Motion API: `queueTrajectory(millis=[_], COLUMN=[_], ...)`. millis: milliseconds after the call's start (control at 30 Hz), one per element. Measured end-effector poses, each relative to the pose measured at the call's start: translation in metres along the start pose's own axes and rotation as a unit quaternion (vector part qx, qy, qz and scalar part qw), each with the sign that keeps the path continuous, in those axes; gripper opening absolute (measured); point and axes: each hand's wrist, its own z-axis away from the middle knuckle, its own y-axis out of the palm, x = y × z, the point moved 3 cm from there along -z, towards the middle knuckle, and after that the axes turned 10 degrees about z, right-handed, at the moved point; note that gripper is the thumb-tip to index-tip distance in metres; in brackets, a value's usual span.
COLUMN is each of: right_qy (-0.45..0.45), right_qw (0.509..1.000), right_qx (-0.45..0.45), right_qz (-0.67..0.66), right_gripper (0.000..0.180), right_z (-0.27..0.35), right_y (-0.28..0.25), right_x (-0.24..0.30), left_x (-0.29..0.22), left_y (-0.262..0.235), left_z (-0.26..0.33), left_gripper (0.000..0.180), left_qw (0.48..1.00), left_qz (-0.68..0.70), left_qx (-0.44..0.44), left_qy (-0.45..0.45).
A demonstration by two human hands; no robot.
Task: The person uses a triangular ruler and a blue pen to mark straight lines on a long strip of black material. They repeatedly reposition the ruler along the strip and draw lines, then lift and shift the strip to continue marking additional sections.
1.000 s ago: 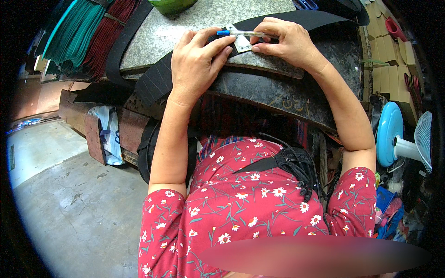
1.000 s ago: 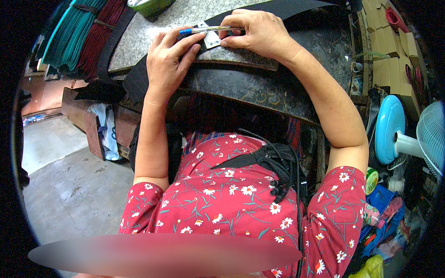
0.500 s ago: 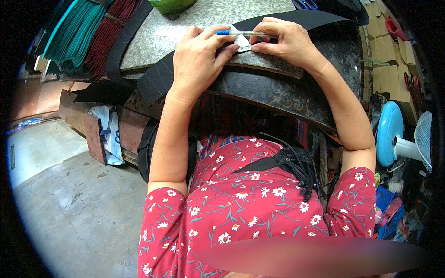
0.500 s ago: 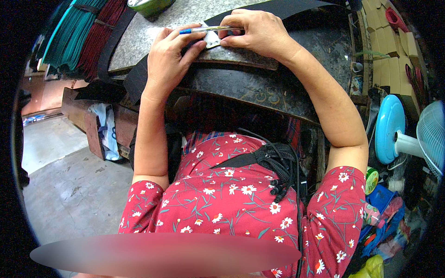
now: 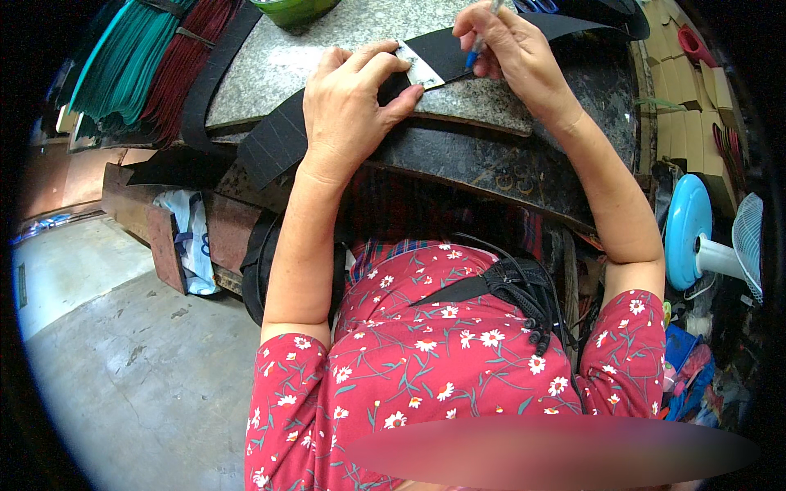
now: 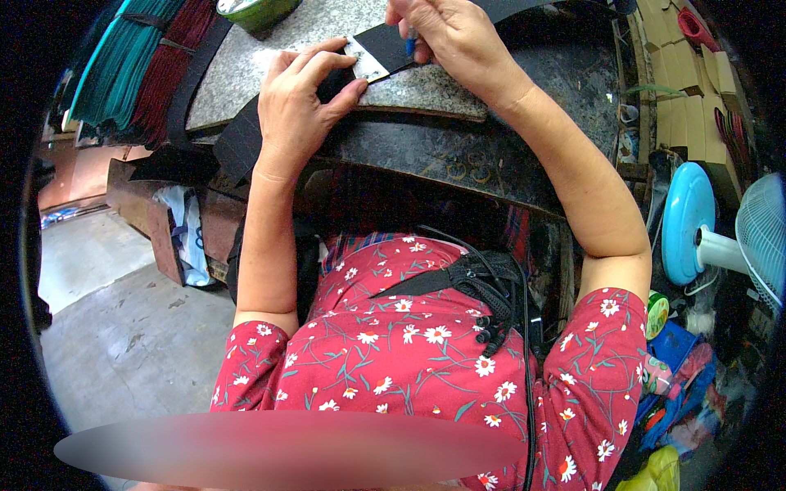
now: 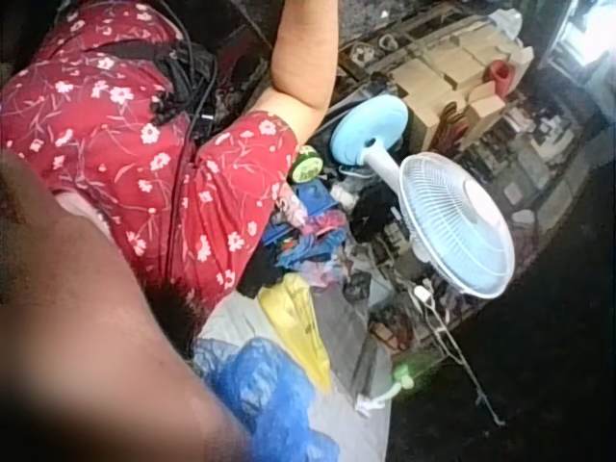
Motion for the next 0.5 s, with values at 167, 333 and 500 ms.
queueTrajectory(millis=[167,333,500], right_qy=[-0.017,-0.005,-0.072], right_qw=[0.999,0.997,0.995], right_qx=[0.006,-0.027,-0.015], right_qz=[-0.029,-0.074,0.064], right_gripper=[0.013,0.013,0.018], right_z=[0.003,0.006,0.013], right_y=[0.009,0.006,0.014], right_x=[0.012,0.017,0.014], left_x=[0.000,0.000,-0.001], left_y=[0.001,0.001,0.002], left_z=[-0.001,-0.001,0.000], left_gripper=[0.029,0.029,0.028], left_qw=[1.000,1.000,1.000], left_qz=[0.000,-0.001,-0.004], left_qx=[-0.004,-0.011,-0.009], left_qy=[-0.001,0.003,0.000])
